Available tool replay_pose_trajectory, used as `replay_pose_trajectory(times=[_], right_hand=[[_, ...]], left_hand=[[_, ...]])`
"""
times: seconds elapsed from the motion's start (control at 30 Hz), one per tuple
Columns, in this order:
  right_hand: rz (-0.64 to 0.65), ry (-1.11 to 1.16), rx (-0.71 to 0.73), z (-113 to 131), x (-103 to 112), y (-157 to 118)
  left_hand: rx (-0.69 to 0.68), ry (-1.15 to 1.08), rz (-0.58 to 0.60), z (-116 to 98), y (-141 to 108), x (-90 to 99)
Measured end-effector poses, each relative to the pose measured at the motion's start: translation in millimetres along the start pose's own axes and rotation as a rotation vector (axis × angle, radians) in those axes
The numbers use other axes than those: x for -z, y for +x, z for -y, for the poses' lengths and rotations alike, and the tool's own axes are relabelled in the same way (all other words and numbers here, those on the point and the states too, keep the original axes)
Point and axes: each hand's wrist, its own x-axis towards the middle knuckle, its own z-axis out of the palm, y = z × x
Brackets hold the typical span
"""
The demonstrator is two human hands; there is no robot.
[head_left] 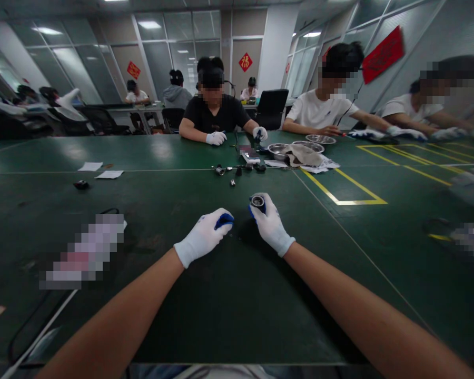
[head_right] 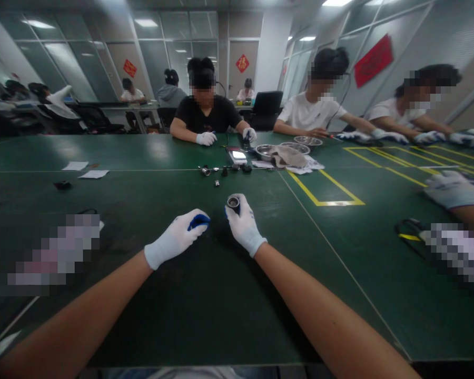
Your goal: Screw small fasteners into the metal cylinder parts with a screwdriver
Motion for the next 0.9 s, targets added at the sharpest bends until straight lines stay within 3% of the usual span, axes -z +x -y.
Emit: replay_pose_trajectory(times=[0.2, 0.3, 0.53, 0.67, 0.9], right_hand=[[0.186, 0.039, 0.173, 14, 1, -17], [0.271, 0.015, 0.240, 22, 0, -23], [0.347, -0.005, 0.295, 33, 0, -27], [0.389, -0.025, 0.316, 35, 0, -28], [0.450, -0.047, 0.414, 30, -2, -28]], left_hand=[[0.036, -0.349, -0.119, -9, 0, 6.9], [-0.003, -0.412, -0.128, -16, -3, 8.5], [-0.206, -0.105, -0.136, -26, -11, 5.1], [-0.212, -0.034, -0.131, -25, -11, 3.5], [-0.195, 0.025, -0.017, -32, -8, 10.8]])
